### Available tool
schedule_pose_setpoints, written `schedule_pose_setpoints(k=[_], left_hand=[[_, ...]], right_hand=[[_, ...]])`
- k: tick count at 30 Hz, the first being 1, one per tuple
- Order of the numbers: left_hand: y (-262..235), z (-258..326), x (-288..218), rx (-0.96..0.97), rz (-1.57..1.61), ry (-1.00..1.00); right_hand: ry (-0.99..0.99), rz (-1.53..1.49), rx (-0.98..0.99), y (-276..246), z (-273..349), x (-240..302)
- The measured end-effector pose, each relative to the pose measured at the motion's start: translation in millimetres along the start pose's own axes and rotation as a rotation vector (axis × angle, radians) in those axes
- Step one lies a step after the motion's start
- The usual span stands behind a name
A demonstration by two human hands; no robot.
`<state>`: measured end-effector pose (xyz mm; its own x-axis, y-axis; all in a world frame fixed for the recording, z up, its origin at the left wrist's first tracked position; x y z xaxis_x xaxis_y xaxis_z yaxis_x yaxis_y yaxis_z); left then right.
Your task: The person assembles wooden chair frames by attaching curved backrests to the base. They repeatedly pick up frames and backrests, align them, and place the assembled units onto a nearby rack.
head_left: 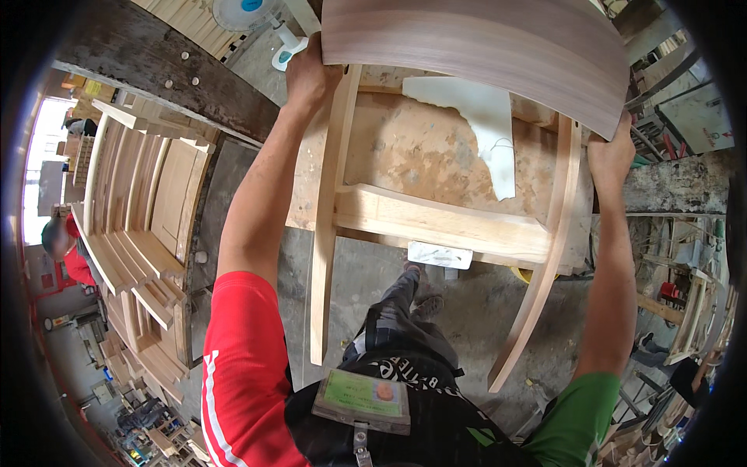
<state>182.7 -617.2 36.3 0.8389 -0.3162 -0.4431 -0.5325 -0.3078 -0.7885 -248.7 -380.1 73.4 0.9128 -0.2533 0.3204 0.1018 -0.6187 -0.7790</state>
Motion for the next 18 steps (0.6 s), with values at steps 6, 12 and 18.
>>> schedule_pose_setpoints(k=[6,12,18], left_hand=[[4,7,-4,0.031,-0.008,-0.002],[2,13,14,0.035,-0.052,-0.007],[9,7,-3,0.052,-0.024,-0.1]], right_hand=[[-0.004,-0.007,0.026,9,7,-11],[-0.073,-0.011,0.016,18,5,-26],[0.0,-0.025,0.078,27,-7,-29]])
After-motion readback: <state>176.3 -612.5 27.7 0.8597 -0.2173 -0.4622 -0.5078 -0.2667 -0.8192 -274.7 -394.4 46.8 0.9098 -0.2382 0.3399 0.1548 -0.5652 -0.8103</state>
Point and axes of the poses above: each hand's wrist, its own z-axis away from the middle knuckle, its own y-axis out of the palm, x = y × z, the point moved 1 cm from there along -z, towards the middle knuckle, and after that the axes turned 10 degrees about -y, right-handed, at the moved point
